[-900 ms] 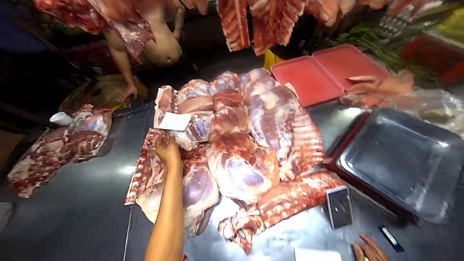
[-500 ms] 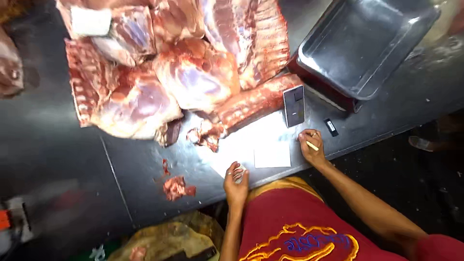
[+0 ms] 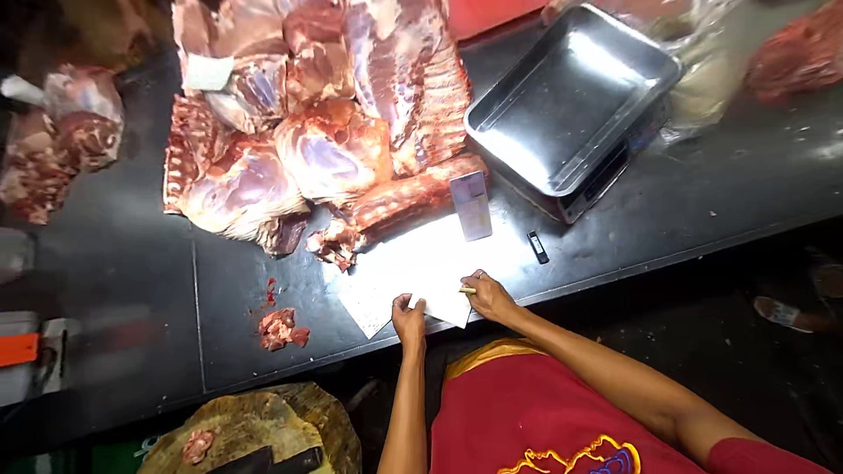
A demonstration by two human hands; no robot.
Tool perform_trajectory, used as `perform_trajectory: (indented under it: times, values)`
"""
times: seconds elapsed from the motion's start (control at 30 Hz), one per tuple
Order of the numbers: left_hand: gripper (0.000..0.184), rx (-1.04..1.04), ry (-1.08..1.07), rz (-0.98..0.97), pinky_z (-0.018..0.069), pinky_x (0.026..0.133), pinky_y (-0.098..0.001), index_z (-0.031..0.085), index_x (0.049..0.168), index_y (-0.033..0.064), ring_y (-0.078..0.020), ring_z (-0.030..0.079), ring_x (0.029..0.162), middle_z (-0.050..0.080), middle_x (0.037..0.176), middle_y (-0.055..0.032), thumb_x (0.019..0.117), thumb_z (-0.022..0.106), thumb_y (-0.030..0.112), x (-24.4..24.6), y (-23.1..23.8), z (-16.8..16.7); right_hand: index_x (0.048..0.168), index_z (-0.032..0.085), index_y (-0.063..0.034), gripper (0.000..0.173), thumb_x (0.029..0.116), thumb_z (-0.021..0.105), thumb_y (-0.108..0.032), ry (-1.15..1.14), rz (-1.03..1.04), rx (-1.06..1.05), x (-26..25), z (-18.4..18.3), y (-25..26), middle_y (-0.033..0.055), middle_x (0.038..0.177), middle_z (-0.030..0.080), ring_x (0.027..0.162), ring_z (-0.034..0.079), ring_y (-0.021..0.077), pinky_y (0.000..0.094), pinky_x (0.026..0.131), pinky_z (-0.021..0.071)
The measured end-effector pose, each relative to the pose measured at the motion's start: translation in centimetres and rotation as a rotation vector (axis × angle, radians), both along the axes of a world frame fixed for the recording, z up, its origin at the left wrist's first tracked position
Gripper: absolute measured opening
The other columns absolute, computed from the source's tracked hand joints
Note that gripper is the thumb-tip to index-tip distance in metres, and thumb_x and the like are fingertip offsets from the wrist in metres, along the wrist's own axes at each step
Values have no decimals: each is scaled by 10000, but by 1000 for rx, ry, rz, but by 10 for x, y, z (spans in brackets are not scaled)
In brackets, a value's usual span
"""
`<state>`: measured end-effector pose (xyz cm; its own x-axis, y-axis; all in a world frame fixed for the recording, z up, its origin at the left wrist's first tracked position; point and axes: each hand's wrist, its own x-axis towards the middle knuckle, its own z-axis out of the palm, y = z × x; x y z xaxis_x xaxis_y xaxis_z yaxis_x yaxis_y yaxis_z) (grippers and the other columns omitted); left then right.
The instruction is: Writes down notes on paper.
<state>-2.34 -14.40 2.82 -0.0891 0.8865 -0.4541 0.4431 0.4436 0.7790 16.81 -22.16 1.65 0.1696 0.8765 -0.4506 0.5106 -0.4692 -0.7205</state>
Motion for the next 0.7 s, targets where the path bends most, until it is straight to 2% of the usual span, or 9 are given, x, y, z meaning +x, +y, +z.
perform_trajectory:
  times: [0.07,0.1,0.17,0.27,0.33,0.43,0.5,0.63,0.7]
  values:
    - [360,-28,-248,147,552,717,-335,546,1249,-51,-176,640,828,652,1045,-169,912,674,-43,9,-10,8,1232,692,-54,324,1055,480,-223,68,21,-47,4,7,-2,213,1154,673,1096,657,362,534,961,517]
    - [363,-55,-326,187,569,749,-343,532,1296,-48,-180,658,857,656,1061,-173,952,643,-25,14,-16,12,1224,693,-57,348,1071,458,-262,83,33,-77,5,10,-3,207,1112,696,1072,674,362,549,949,520]
    - [355,-100,-380,223,568,883,-396,515,1365,-52,-226,666,989,647,1179,-214,1030,571,52,24,-28,12,1234,675,-83,404,1090,423,-363,86,50,-139,2,14,-5,191,1029,718,991,698,360,574,885,531]
    - [294,-123,-310,265,553,889,-417,568,1304,-50,-247,658,994,650,1163,-220,1074,518,126,36,-44,-1,1258,673,-130,400,1084,430,-396,14,27,-207,-2,22,-8,177,1066,726,1040,698,366,584,889,532]
    - [345,-135,-325,298,529,959,-454,523,1378,-32,-284,633,1113,612,1285,-240,1094,485,159,38,-49,-7,1246,674,-126,380,1079,441,-376,-34,-30,-169,-1,22,-12,172,1036,729,1020,704,361,573,868,538]
    - [398,-155,-390,310,492,1019,-478,444,1467,0,-297,587,1219,551,1398,-240,1115,429,185,42,-48,-7,1362,629,-137,398,1065,449,-332,-105,-48,-44,-2,25,-13,162,1061,740,1024,713,348,547,888,549]
    - [392,-152,-451,315,502,1015,-455,427,1472,5,-278,597,1204,554,1387,-234,1123,396,179,45,-43,-2,1396,614,-136,414,1064,438,-307,-113,-2,31,-11,28,-6,154,1118,732,1043,709,335,529,913,547]
    - [421,-170,-573,356,502,1034,-430,377,1510,-5,-269,595,1221,539,1411,-234,1132,357,182,44,-29,10,1425,586,-117,437,1050,454,-300,-132,114,69,-34,33,13,176,1140,719,1042,707,346,525,906,549]
    - [423,-166,-588,294,521,1013,-419,398,1481,-19,-257,618,1182,576,1356,-232,1119,412,200,35,-20,10,1435,574,-125,448,1044,468,-318,-127,156,38,-42,37,23,179,1133,719,1042,705,354,538,908,549]
